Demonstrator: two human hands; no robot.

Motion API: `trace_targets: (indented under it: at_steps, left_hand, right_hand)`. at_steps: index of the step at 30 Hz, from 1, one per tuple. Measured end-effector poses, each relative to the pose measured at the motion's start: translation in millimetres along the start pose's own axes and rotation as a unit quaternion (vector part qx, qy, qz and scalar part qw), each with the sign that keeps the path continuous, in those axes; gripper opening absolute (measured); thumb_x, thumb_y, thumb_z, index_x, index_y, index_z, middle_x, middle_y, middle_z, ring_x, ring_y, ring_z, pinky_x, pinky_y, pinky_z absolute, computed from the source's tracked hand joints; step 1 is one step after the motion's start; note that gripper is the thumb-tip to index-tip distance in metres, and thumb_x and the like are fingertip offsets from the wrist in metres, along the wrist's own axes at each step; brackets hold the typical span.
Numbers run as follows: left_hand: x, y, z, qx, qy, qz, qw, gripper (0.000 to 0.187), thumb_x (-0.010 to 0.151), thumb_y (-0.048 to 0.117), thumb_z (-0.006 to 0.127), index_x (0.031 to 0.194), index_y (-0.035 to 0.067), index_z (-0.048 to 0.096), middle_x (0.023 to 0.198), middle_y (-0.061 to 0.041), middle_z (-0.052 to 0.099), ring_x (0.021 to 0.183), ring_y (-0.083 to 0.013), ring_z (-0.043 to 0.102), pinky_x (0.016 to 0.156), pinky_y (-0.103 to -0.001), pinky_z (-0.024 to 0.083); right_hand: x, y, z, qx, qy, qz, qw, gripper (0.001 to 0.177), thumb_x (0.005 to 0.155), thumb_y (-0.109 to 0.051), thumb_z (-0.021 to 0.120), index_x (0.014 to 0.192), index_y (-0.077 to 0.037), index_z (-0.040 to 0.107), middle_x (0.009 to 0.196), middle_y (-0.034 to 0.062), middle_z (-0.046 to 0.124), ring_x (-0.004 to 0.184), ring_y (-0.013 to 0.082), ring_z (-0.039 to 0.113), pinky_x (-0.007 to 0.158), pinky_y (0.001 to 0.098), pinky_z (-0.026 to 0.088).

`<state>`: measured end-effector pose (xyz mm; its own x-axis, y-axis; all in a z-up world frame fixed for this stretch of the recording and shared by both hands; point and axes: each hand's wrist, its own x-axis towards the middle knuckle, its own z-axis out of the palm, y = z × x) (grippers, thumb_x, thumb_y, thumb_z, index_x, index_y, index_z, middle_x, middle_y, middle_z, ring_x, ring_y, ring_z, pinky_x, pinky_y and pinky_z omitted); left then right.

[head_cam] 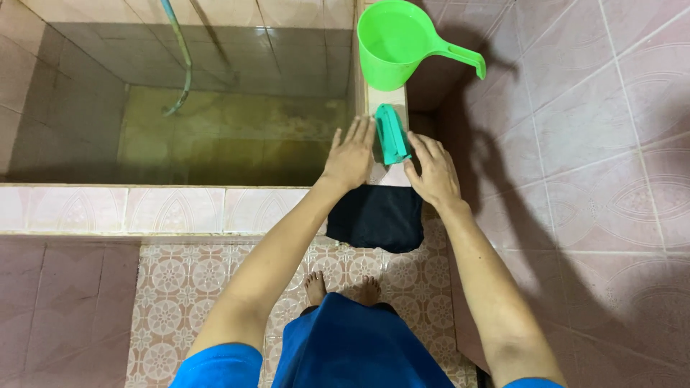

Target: Wiping a tiled bathroom wall with a cloth and then organizing toiletries and a toothbrush holder.

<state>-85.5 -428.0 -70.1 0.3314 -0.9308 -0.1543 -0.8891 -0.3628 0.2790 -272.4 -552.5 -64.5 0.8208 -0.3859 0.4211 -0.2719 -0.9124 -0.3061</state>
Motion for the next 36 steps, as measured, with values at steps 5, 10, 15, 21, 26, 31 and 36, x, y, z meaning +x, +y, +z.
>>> trace_targets:
  at_steps: [5, 10, 15, 21, 26, 31, 36]
  left_hand:
    - [-16.2, 9.0, -22.4, 0.015, -0.008, 0.055, 0.998, 0.08, 0.095, 0.031, 0.047, 0.164, 0.006, 0.015, 0.172, -0.013, 0.008, 0.159, -0.0294, 0.009, 0.123, -0.062, 0.017]
    - [-14.0, 8.9, -26.1, -0.005, -0.02, 0.062, 0.998, 0.092, 0.09, 0.046, 0.048, 0.165, 0.007, 0.011, 0.172, -0.013, 0.005, 0.159, -0.0302, 0.007, 0.123, -0.063, 0.015]
    - [-17.0, 11.8, -46.9, -0.014, -0.062, 0.072, 0.995, 0.085, 0.099, 0.049, 0.045, 0.164, 0.006, 0.012, 0.172, -0.013, 0.005, 0.159, -0.0306, 0.007, 0.125, -0.062, 0.013]
    - [-2.6, 9.3, -50.0, -0.007, -0.07, 0.047, 0.996, 0.077, 0.105, 0.044, 0.043, 0.165, 0.008, 0.01, 0.173, -0.011, 0.003, 0.159, -0.028, 0.004, 0.125, -0.061, 0.01]
    - [2.3, 6.3, -49.4, -0.006, -0.07, 0.038, 0.997, 0.077, 0.106, 0.048, 0.038, 0.165, 0.01, 0.007, 0.173, -0.009, 0.0, 0.159, -0.0277, 0.0, 0.126, -0.061, 0.006]
    - [-13.8, 4.9, -56.0, -0.036, -0.046, 0.022, 0.998, 0.082, 0.104, 0.055, 0.036, 0.165, 0.011, 0.004, 0.173, -0.009, 0.0, 0.159, -0.0286, 0.0, 0.126, -0.061, 0.004]
    - [-52.9, -3.8, -64.7, -0.024, 0.027, -0.023, 0.999, 0.08, 0.105, 0.057, 0.033, 0.165, 0.008, 0.013, 0.172, -0.014, 0.005, 0.159, -0.0309, 0.004, 0.126, -0.061, 0.007]
  right_hand:
    - [-0.1, -2.9, 7.6, -0.041, -0.024, -0.027, 0.999, 0.038, 0.095, -0.023, 0.057, 0.125, -0.003, 0.069, 0.142, 0.0113, 0.058, 0.129, 0.0303, 0.054, 0.1, 0.0484, 0.048]
    - [10.0, -12.8, -11.9, -0.003, -0.062, 0.023, 0.998, 0.05, 0.102, -0.015, 0.048, 0.152, -0.006, 0.05, 0.159, 0.0138, 0.041, 0.14, 0.0349, 0.044, 0.108, 0.0543, 0.042]
    - [22.0, -29.5, -26.8, -0.071, -0.199, 0.054, 0.976, 0.048, 0.107, -0.03, 0.045, 0.145, -0.001, 0.054, 0.174, 0.0097, 0.012, 0.157, 0.0326, 0.012, 0.121, 0.0583, 0.02]
    - [33.7, -42.9, -20.5, -0.054, -0.222, 0.15, 0.962, 0.053, 0.11, -0.034, 0.037, 0.155, -0.006, 0.043, 0.173, 0.0131, -0.002, 0.158, 0.0345, 0.0, 0.123, 0.0605, 0.012]
    - [35.8, -30.4, -10.3, -0.042, -0.223, 0.156, 0.961, 0.054, 0.111, -0.037, 0.036, 0.157, -0.009, 0.041, 0.172, 0.0136, -0.002, 0.157, 0.0357, 0.002, 0.122, 0.0621, 0.013]
    - [23.8, -16.6, -4.2, 0.003, -0.194, 0.146, 0.97, 0.058, 0.112, -0.029, 0.036, 0.167, -0.022, 0.019, 0.171, 0.0152, -0.002, 0.157, 0.0387, 0.007, 0.121, 0.0649, 0.016]
    - [22.2, -16.2, -9.7, 0.028, 0.06, 0.035, 0.997, 0.065, 0.103, -0.014, 0.06, 0.162, -0.007, 0.033, 0.164, 0.0255, 0.02, 0.145, 0.047, 0.031, 0.117, 0.0572, 0.032]
